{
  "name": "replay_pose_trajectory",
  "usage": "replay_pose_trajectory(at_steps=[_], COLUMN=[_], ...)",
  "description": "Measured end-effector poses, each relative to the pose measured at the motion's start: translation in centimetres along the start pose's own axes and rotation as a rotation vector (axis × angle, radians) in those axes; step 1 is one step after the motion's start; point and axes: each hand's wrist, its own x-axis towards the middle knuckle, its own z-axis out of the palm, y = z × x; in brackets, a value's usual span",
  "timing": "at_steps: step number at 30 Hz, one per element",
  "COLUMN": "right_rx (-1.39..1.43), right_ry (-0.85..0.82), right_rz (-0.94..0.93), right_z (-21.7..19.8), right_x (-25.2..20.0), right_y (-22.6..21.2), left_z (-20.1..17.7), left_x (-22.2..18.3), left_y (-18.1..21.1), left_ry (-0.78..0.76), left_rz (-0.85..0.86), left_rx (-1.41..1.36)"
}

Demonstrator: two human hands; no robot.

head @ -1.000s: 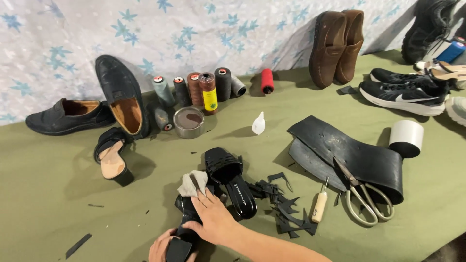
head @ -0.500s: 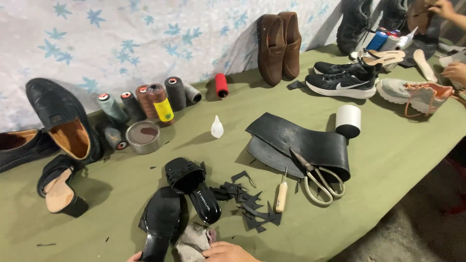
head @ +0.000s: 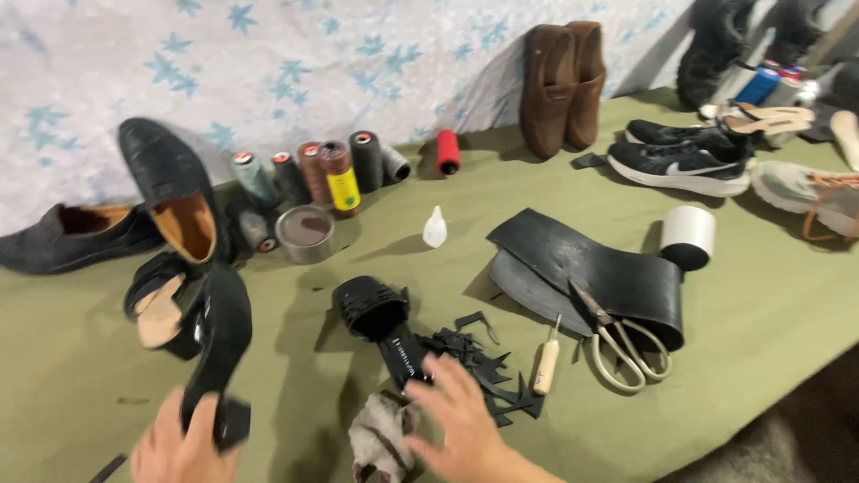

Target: The person performs final cleaning and inspection of repaired shoes, wiping them with a cloth and removing small debris.

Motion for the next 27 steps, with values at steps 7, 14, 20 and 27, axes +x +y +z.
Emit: replay_pose_trajectory(at_steps=[7,14,20,27], right_rx=[0.182,0.219,0.247,0.328], right_ry=[-0.740,-0.619,-0.599,-0.324], right_rz=[0.806,0.950,0.850,0.786], right_z=[-1.3,-0.7,1.1,4.4], right_x=[5.2,7.3,6.4,9.0], right_y=[-1.5,-0.9,0.5,-0.6], left_z=[1.6,2.1,2.0,-0.5], left_x=[4.3,0.5,-0.1,1.5], left_y=[2.7,5.4,6.9,10.6], left_ry=[-0.203,-0.491,-0.559,-0.688], left_rz=[0.349,0.621,0.022,-0.774], left_rx=[0.520,0.176,-0.431,-0.752])
